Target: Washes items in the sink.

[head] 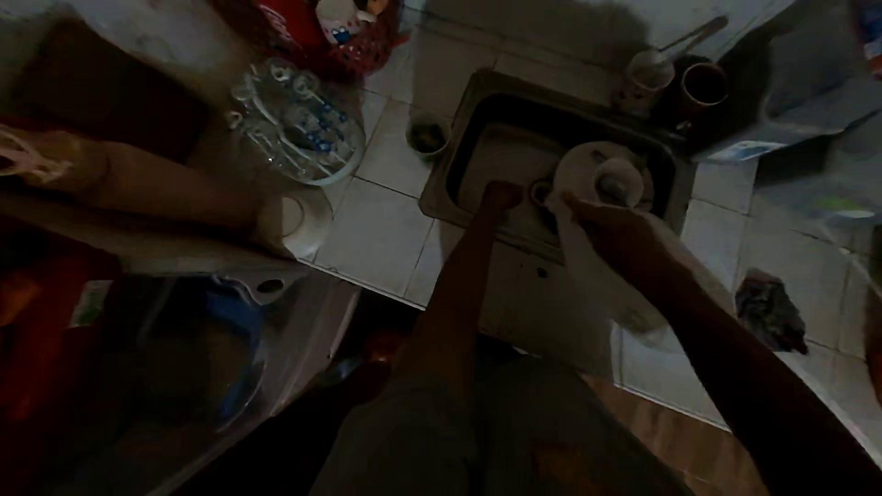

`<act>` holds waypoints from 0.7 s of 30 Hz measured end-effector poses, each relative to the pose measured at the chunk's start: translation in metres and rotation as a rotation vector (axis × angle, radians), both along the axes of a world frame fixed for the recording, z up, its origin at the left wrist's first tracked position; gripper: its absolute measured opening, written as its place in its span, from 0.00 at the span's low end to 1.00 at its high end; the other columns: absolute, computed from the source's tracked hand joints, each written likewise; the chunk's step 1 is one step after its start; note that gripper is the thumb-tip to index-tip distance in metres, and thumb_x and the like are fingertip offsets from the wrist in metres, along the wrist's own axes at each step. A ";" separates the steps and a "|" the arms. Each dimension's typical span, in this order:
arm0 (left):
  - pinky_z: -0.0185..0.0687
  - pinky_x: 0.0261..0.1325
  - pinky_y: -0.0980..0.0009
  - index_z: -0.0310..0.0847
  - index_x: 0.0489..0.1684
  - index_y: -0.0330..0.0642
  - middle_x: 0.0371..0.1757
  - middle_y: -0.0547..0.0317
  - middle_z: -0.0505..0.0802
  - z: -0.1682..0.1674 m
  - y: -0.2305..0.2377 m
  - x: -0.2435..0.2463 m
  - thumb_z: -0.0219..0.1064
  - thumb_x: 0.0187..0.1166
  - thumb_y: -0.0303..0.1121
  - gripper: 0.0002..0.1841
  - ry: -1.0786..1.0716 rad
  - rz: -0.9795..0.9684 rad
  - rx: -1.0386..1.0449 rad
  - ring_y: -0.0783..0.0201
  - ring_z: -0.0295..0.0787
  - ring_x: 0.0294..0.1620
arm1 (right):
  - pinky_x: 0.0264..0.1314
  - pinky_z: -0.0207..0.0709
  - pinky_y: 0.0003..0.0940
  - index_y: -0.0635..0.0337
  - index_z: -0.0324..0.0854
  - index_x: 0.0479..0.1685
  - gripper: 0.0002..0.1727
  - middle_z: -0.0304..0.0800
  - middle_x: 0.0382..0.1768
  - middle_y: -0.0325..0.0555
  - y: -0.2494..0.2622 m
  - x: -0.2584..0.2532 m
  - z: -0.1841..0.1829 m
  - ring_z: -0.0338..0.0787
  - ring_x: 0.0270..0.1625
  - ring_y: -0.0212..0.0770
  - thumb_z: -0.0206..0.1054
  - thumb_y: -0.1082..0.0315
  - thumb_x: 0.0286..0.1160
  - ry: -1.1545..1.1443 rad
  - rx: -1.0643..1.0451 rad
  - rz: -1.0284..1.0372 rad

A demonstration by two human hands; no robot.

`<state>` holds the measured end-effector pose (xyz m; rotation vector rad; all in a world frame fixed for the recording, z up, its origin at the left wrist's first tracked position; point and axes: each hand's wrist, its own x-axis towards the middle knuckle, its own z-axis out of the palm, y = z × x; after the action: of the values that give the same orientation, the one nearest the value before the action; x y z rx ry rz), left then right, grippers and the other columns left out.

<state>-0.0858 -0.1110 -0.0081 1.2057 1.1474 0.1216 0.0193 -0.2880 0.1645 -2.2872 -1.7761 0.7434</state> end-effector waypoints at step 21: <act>0.32 0.92 0.35 0.69 0.85 0.40 0.91 0.40 0.66 0.017 -0.032 -0.031 0.52 0.93 0.38 0.25 0.260 -0.660 0.799 0.41 0.47 0.95 | 0.57 0.79 0.67 0.57 0.77 0.80 0.22 0.91 0.54 0.71 -0.051 0.030 0.005 0.91 0.51 0.72 0.56 0.69 0.90 -0.072 0.374 -0.075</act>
<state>-0.1169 -0.1429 0.0086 2.3129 0.8706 -0.0969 0.0489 -0.3393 0.1690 -2.1345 -1.6781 0.2872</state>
